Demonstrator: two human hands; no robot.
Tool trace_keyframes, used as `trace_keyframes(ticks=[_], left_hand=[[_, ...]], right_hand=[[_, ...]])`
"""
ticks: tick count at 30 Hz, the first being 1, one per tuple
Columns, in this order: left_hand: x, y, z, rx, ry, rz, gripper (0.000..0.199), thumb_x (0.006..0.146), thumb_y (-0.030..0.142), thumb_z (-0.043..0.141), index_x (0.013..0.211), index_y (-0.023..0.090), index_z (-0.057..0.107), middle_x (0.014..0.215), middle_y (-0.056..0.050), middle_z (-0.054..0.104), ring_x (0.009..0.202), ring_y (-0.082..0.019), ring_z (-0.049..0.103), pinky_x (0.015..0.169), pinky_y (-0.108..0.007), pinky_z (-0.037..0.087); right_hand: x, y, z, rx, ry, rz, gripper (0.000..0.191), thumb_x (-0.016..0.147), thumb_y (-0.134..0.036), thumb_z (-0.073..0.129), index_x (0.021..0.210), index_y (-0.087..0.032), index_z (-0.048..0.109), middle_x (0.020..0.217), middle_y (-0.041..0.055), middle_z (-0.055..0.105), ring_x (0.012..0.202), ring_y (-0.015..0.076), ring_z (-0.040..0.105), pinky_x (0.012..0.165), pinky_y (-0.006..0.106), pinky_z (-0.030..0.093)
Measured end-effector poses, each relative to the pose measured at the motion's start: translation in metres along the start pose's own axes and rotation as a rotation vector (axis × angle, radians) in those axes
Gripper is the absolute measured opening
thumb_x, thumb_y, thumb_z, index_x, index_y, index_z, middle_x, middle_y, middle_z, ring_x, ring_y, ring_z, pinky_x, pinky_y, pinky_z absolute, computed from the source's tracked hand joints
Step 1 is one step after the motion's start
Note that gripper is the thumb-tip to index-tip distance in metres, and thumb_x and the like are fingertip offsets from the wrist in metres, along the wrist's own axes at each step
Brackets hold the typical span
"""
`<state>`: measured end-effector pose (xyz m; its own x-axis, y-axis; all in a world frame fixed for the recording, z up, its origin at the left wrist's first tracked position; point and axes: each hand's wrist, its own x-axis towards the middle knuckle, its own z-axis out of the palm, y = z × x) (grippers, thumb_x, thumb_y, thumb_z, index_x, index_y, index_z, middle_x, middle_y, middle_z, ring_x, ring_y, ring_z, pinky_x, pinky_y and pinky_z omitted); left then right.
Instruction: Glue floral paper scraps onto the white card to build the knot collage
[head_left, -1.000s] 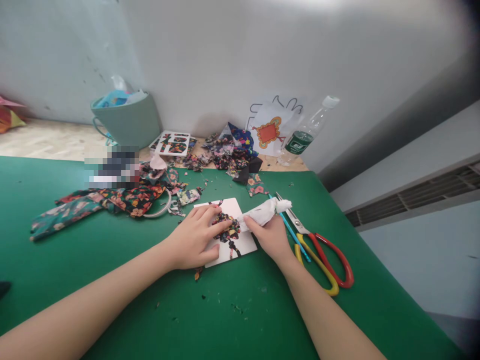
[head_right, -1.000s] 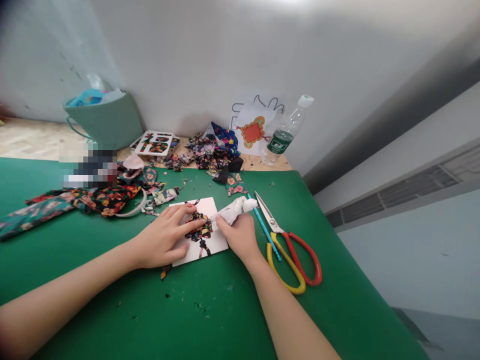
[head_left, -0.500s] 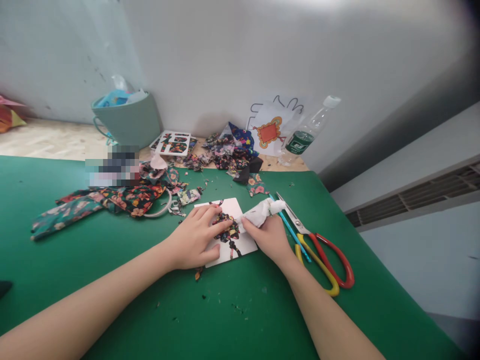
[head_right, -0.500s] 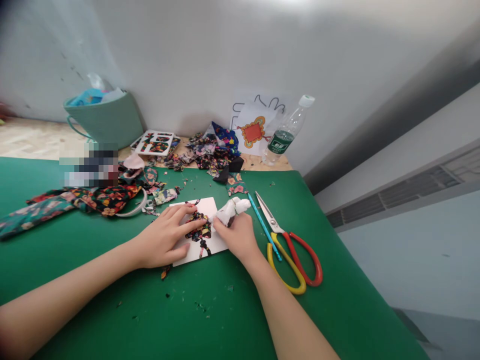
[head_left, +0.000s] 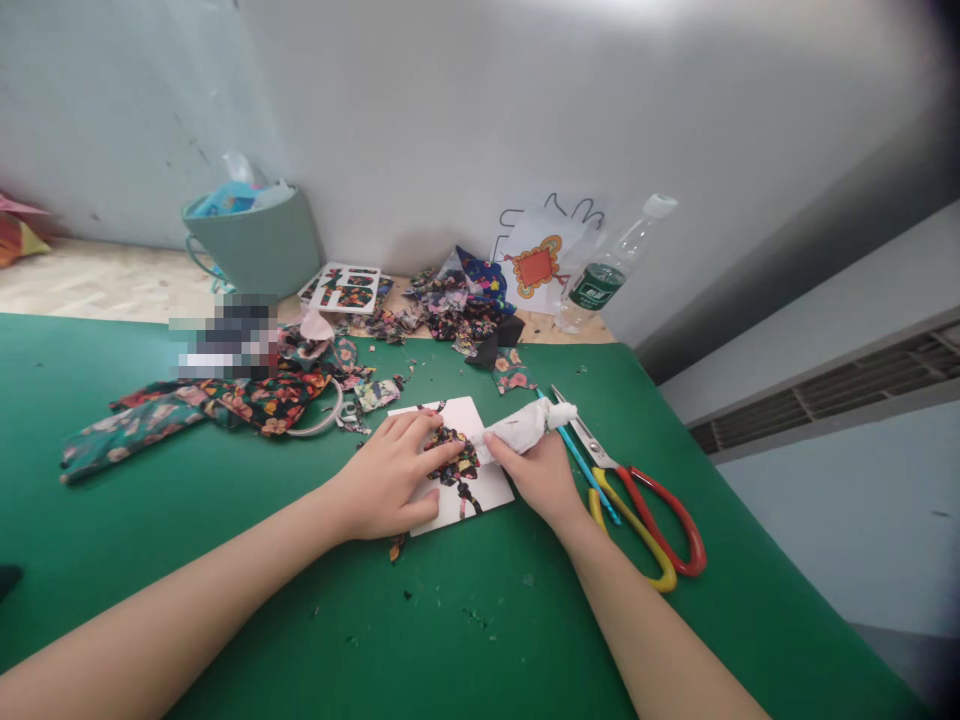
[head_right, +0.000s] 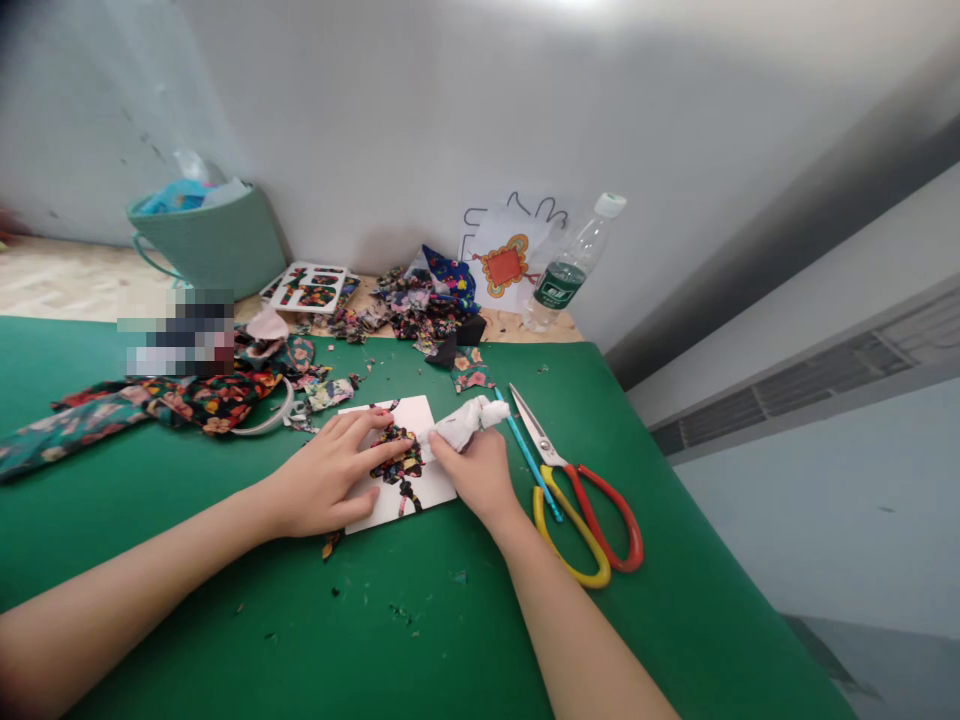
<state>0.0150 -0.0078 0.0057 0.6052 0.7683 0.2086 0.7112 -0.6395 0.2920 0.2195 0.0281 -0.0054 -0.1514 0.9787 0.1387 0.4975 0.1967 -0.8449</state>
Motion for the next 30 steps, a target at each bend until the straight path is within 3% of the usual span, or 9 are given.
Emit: trace_keyframes(ticks=[11,19,30], left_hand=[[0.0000,0.0005,-0.0006,0.007,-0.009,-0.003,0.057,0.070,0.028,0.050,0.126,0.022,0.040,0.124,-0.011,0.034,0.115,-0.031,0.030,0.096,-0.048,0.027],[-0.0005,-0.0008,-0.0015,0.000,-0.013,0.010,0.056,0.070,0.027,0.051,0.125,0.022,0.041,0.125,-0.011,0.033,0.116,-0.031,0.029,0.097,-0.047,0.026],[-0.0011,-0.0008,-0.0013,0.005,-0.030,-0.006,0.056,0.070,0.028,0.051,0.125,0.023,0.041,0.127,-0.011,0.033,0.117,-0.031,0.029,0.097,-0.047,0.025]], right_hand=[[0.0012,-0.0026,-0.0003,-0.051,-0.042,0.016,0.022,0.071,-0.036,0.055,0.061,-0.017,0.058,0.064,0.0049,0.065,0.064,0.0213,0.060,0.057,0.029,0.045],[0.0006,0.0000,0.0007,0.016,0.006,0.006,0.021,0.072,-0.036,0.056,0.074,-0.016,0.061,0.079,0.0068,0.067,0.071,0.0218,0.061,0.062,0.029,0.046],[0.0020,-0.0054,-0.0011,-0.034,-0.055,-0.019,0.020,0.071,-0.034,0.056,0.061,-0.017,0.058,0.060,0.0035,0.063,0.061,0.0198,0.059,0.056,0.028,0.043]])
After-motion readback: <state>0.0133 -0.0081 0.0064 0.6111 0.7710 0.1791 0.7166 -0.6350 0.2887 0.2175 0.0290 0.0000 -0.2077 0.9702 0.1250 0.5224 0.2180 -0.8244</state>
